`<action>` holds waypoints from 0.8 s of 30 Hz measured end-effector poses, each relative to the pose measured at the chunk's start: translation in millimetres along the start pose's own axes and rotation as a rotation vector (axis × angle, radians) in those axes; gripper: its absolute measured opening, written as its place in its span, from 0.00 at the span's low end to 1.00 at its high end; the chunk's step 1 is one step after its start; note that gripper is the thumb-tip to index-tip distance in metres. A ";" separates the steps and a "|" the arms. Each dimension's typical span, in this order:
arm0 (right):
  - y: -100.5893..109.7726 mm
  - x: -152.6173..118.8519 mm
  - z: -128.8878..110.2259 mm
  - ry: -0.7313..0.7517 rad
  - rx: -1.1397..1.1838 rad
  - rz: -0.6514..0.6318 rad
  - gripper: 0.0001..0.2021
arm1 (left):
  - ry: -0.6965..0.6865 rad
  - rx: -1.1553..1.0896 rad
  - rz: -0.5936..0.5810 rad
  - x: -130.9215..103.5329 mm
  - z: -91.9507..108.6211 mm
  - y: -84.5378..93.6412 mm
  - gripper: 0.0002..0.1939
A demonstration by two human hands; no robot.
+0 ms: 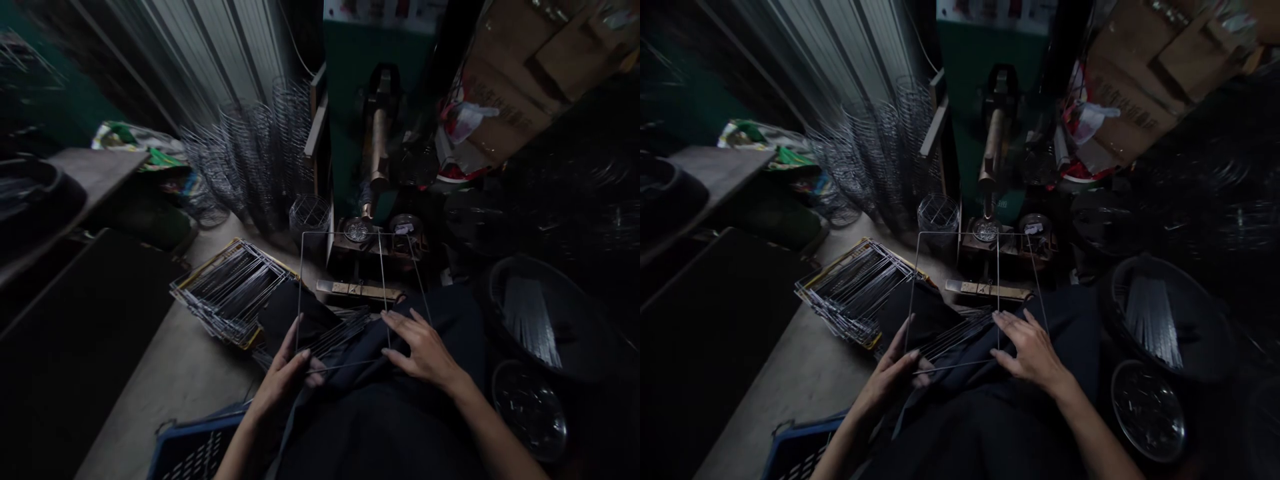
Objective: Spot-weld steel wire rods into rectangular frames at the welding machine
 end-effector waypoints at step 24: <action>4.8 -7.9 9.6 -0.038 0.001 0.079 0.32 | 0.028 -0.050 -0.057 13.0 -16.9 8.2 0.48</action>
Point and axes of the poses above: each hand's wrist, its own x-axis towards the middle knuckle, its own y-axis out of the back of the hand, z = x × y, the point moved 6 cm from there along x, towards the middle knuckle, and after that the axes turned 14 degrees about -x, right-handed, at the moved point
